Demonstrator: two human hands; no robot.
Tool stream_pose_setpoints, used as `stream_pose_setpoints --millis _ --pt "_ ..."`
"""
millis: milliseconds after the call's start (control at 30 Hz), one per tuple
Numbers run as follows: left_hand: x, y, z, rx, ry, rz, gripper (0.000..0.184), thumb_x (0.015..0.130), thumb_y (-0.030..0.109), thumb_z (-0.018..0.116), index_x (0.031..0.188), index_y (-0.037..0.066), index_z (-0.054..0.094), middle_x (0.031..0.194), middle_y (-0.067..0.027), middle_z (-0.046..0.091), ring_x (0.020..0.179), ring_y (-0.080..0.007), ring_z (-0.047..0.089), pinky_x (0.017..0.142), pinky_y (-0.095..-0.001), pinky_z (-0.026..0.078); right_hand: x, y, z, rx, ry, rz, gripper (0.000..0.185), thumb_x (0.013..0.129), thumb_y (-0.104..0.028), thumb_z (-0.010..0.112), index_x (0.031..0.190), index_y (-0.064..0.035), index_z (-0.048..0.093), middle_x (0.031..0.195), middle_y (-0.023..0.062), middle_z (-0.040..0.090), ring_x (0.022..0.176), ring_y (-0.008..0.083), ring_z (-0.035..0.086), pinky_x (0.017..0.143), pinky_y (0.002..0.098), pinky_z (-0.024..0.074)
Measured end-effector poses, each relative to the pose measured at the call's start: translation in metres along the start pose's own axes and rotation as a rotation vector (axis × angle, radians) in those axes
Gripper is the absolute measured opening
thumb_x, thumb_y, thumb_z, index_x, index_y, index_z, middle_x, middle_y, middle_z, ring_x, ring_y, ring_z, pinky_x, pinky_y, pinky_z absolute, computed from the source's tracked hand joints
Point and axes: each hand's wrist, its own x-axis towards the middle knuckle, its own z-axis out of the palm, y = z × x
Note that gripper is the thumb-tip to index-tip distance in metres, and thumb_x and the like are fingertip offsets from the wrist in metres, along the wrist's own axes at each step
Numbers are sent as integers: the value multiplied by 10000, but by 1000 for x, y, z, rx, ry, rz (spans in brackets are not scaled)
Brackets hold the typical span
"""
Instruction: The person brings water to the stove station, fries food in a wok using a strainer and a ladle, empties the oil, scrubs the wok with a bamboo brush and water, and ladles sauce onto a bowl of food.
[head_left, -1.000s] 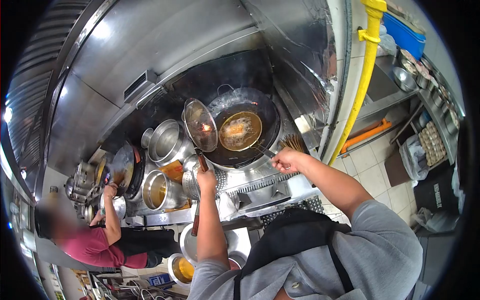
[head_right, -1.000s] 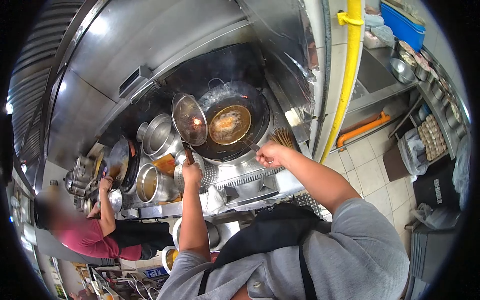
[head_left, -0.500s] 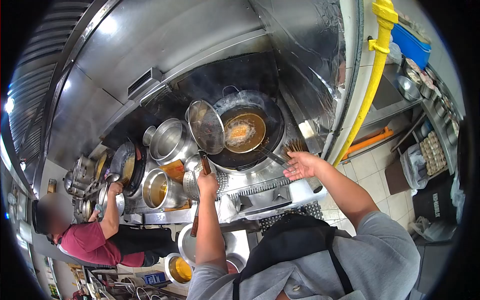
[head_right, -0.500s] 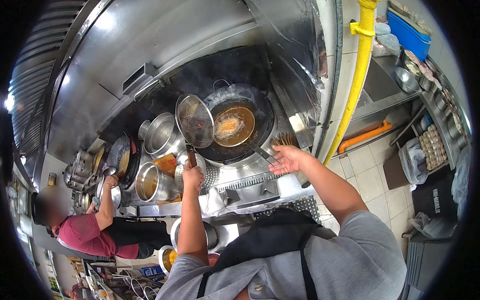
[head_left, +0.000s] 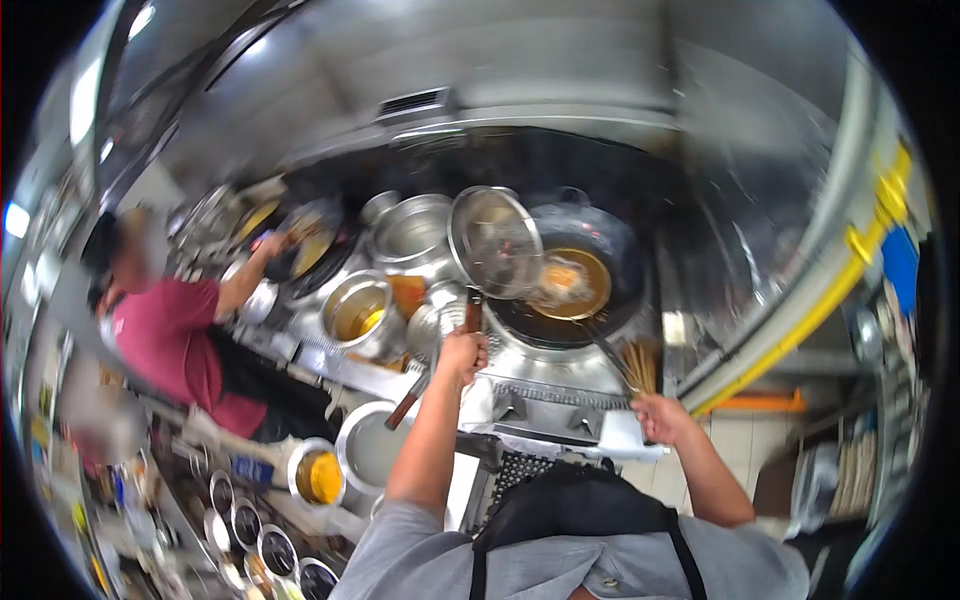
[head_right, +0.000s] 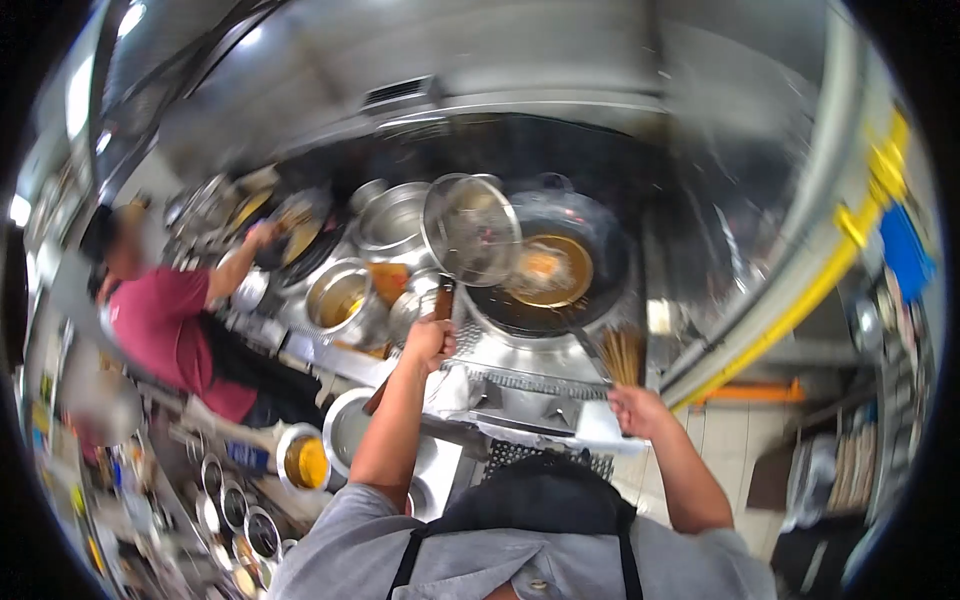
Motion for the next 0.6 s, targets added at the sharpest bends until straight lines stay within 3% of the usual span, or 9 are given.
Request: stream_pose_setpoints --millis 133,167,300,433,600 --pt "-36 24 -74 -282 -141 -71 103 830 11 478 916 47 435 698 -60 513 515 -114 432 422 -248 349 1 25 -9 -130 95 42 290 881 -363 504 961 -86 535 634 5 481 471 102 392 400 242 322" --pt "-47 30 -95 -255 -119 -68 133 863 45 461 995 41 451 765 -53 512 558 -91 404 449 -204 322 -2 34 -10 -119 132 63 275 874 -347 513 949 -84 538 629 6 482 467 102 390 402 247 320" --pt "-79 50 -173 -312 -137 -69 126 895 69 413 1003 15 447 792 -46 509 542 -61 381 434 -180 327 -13 60 2 -242 230 44 209 853 -286 536 904 -85 558 586 5 469 425 101 361 395 254 310" --pt "-82 54 -243 -406 -169 -72 146 901 74 406 1022 -6 409 791 -51 503 529 -61 386 423 -186 347 -44 69 17 -141 77 122 154 824 -233 564 868 -85 569 546 4 450 390 99 333 383 256 295" --pt "-65 44 -296 -450 -177 -72 195 895 86 423 1053 -29 427 800 -54 504 522 -62 387 419 -185 358 -45 103 17 -215 367 140 133 787 -170 603 870 -68 586 549 17 472 387 108 346 381 259 286"
